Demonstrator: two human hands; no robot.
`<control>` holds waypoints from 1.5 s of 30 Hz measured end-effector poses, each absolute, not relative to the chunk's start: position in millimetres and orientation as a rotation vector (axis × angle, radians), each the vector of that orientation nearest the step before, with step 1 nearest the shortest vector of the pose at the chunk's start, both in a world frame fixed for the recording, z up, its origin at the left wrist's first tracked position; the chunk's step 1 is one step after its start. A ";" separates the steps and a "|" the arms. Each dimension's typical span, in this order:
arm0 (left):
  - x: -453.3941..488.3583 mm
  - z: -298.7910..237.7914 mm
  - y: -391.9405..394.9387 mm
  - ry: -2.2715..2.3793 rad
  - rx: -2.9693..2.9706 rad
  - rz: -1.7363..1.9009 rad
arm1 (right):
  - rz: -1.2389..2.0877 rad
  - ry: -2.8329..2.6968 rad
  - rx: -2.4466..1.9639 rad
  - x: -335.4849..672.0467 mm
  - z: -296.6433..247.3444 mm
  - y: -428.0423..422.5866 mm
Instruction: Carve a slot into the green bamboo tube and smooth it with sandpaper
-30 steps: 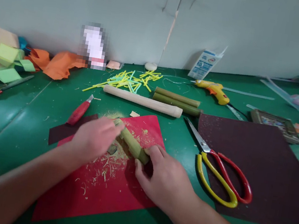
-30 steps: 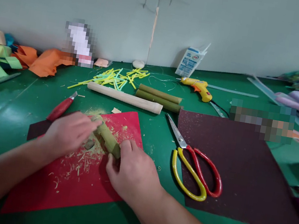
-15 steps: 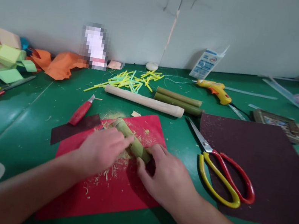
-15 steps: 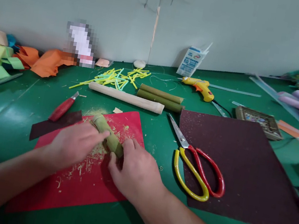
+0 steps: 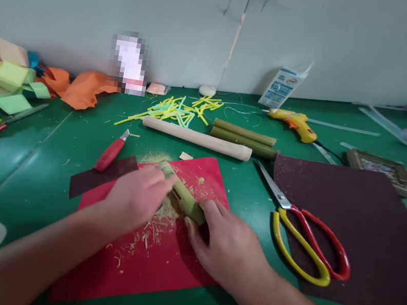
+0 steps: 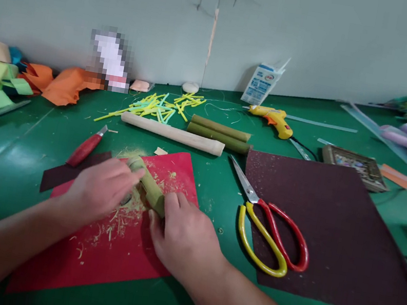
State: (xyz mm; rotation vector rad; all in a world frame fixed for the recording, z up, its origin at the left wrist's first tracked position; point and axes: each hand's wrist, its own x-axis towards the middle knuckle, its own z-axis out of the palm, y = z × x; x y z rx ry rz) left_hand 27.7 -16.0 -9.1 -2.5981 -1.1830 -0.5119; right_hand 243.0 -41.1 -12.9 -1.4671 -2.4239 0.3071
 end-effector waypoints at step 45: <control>29.2 -3.4 -17.7 -1.110 -2.663 -0.471 | 0.326 -2.451 -1.438 240.8 -11.7 -45.3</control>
